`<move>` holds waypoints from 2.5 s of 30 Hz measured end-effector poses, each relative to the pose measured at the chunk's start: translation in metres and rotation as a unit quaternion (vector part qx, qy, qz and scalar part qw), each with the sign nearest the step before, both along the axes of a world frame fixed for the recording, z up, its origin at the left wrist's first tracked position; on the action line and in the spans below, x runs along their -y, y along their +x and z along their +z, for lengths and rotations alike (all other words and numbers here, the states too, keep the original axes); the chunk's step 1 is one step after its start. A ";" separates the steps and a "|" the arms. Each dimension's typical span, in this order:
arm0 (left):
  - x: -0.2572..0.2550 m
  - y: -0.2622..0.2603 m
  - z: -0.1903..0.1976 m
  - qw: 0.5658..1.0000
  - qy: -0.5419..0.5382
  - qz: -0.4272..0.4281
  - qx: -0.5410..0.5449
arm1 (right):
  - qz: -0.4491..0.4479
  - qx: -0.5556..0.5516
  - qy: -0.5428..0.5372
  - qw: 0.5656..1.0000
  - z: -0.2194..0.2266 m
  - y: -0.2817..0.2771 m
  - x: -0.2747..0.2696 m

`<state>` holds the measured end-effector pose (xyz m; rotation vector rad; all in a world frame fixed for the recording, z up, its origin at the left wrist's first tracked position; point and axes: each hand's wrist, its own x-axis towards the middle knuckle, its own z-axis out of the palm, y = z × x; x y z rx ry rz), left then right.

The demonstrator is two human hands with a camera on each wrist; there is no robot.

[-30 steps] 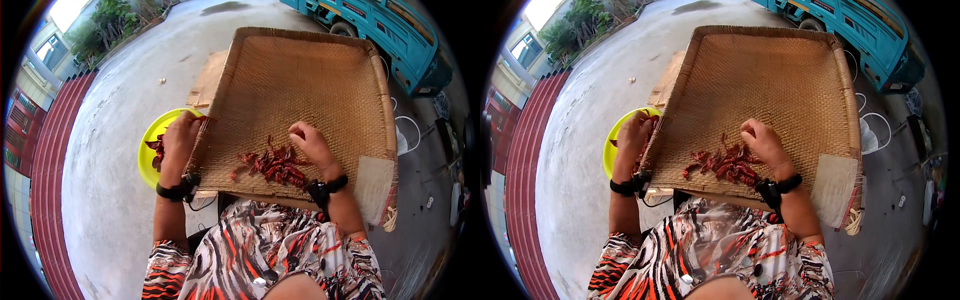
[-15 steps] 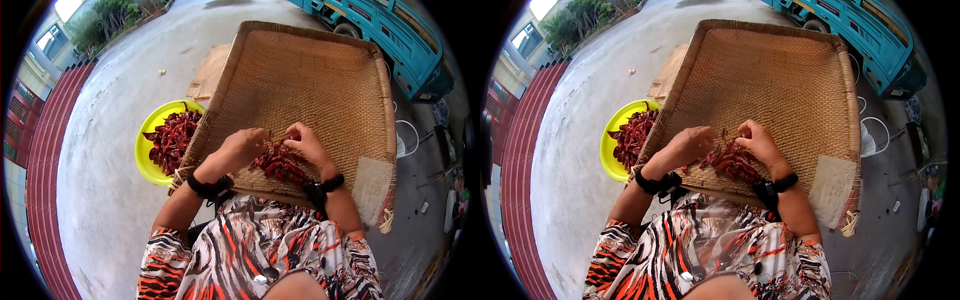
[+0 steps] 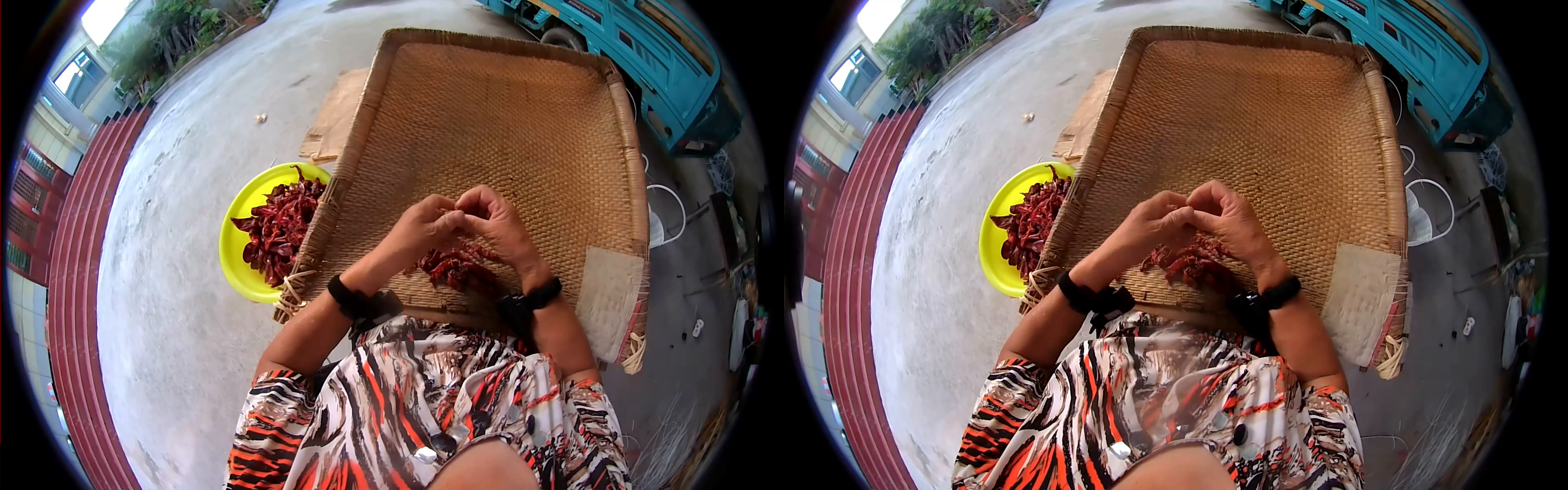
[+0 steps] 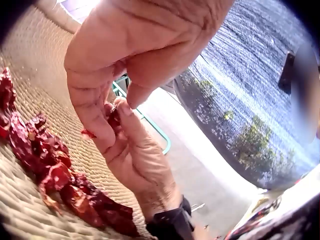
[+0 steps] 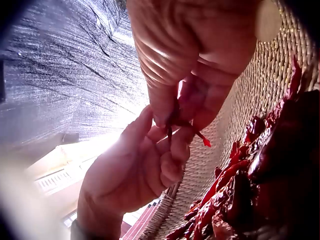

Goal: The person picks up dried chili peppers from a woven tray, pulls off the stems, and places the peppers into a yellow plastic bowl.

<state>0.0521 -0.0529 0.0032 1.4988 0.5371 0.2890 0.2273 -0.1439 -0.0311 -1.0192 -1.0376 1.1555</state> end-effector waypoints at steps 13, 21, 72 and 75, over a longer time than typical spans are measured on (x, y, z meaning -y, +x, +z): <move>-0.024 -0.036 0.012 0.993 0.069 0.095 -0.027 | -0.069 0.118 -0.008 0.991 0.001 -0.003 0.000; -0.085 -0.133 0.048 0.904 0.261 0.311 -0.131 | -0.121 0.427 -0.058 0.894 -0.015 0.005 0.003; -0.029 -0.046 -0.009 0.805 0.526 -0.102 -0.257 | -0.032 0.118 -0.069 0.990 -0.005 -0.009 -0.001; -0.027 -0.041 0.001 0.816 0.492 -0.085 -0.291 | -0.029 0.126 -0.067 0.989 -0.003 -0.010 -0.001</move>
